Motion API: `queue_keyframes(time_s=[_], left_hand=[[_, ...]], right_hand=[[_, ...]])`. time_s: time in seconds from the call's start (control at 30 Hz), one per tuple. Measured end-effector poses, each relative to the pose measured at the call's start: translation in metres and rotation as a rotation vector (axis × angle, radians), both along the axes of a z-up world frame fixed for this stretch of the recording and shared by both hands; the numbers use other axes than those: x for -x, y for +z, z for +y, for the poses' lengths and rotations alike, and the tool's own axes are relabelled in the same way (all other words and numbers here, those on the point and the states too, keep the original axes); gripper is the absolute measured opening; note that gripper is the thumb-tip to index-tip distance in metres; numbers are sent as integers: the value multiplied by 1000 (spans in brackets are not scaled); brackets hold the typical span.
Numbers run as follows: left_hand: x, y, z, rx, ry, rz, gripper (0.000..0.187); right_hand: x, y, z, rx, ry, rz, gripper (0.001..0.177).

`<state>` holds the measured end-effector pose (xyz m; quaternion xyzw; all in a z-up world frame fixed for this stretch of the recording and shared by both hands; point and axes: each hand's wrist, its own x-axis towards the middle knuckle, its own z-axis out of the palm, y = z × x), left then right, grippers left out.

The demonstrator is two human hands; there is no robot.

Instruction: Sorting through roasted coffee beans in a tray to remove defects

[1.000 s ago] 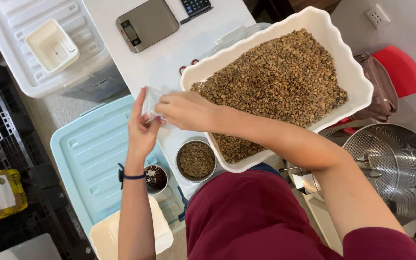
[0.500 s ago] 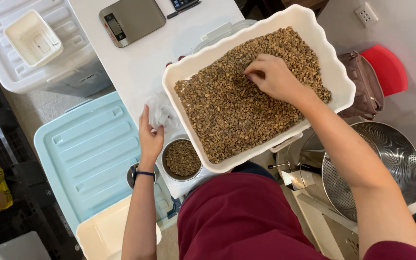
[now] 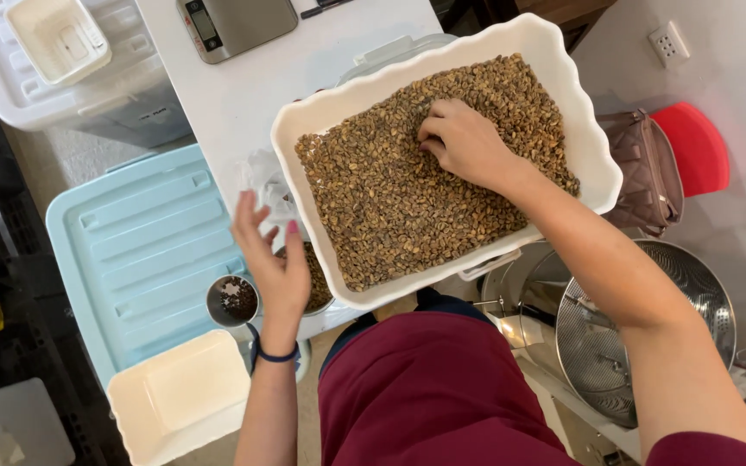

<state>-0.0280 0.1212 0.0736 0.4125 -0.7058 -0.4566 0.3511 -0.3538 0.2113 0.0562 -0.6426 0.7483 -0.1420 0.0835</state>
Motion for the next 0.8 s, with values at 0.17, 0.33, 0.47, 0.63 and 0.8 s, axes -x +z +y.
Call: queue_keyframes(time_s=[0.17, 0.33, 0.47, 0.63, 0.8], left_hand=[[19, 37, 33, 7, -109, -57, 53], [26, 26, 42, 8, -104, -127, 48], [31, 29, 44, -86, -50, -138, 51], [33, 25, 46, -117, -29, -138, 51], [37, 28, 45, -138, -11, -129, 53]], right_hand=[[7, -1, 4, 32, 57, -89, 5], [13, 11, 10, 148, 77, -273, 8], [9, 40, 4, -15, -162, -900, 19], [9, 31, -9, -142, -218, -1225, 29], [-10, 27, -18, -45, 145, -693, 23]])
